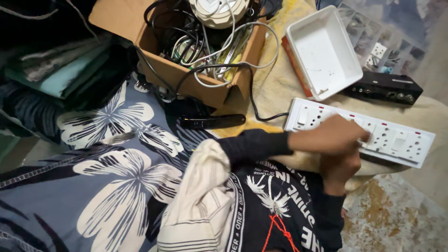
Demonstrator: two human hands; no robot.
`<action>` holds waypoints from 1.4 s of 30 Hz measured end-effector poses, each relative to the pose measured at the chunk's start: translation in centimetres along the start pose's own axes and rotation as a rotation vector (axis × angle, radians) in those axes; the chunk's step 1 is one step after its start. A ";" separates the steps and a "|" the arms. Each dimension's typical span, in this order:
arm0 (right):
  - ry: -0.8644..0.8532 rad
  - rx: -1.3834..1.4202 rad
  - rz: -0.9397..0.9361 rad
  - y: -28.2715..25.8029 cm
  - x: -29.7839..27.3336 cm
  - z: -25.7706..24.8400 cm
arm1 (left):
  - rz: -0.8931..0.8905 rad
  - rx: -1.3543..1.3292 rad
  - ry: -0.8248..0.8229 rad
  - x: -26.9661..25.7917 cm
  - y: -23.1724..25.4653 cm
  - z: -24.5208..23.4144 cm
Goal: The person unscrews an extension board using a screwdriver, manipulates internal wires by hand, and uses the screwdriver to secure the components.
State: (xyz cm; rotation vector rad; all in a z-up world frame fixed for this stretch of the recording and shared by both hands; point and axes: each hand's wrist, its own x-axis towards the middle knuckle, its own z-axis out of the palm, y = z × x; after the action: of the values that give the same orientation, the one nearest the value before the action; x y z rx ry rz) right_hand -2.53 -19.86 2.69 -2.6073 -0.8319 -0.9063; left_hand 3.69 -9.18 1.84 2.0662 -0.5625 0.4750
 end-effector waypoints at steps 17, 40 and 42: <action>0.053 0.257 0.107 1.0 -0.9 0.8 | 0.169 0.231 0.180 -5.5 -2.0 -5.9; -0.019 0.539 0.492 -1.0 2.3 -12.1 | 0.130 0.140 0.066 -5.2 -1.8 -7.2; -0.012 0.580 0.478 -1.1 2.1 -11.6 | 0.128 0.133 0.065 -5.3 -1.7 -7.3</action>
State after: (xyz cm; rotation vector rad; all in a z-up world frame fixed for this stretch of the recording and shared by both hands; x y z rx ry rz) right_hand -7.52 -22.83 13.05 -2.1474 -0.3617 -0.4301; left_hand -0.54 -1.04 1.66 2.1404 -0.6419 0.6687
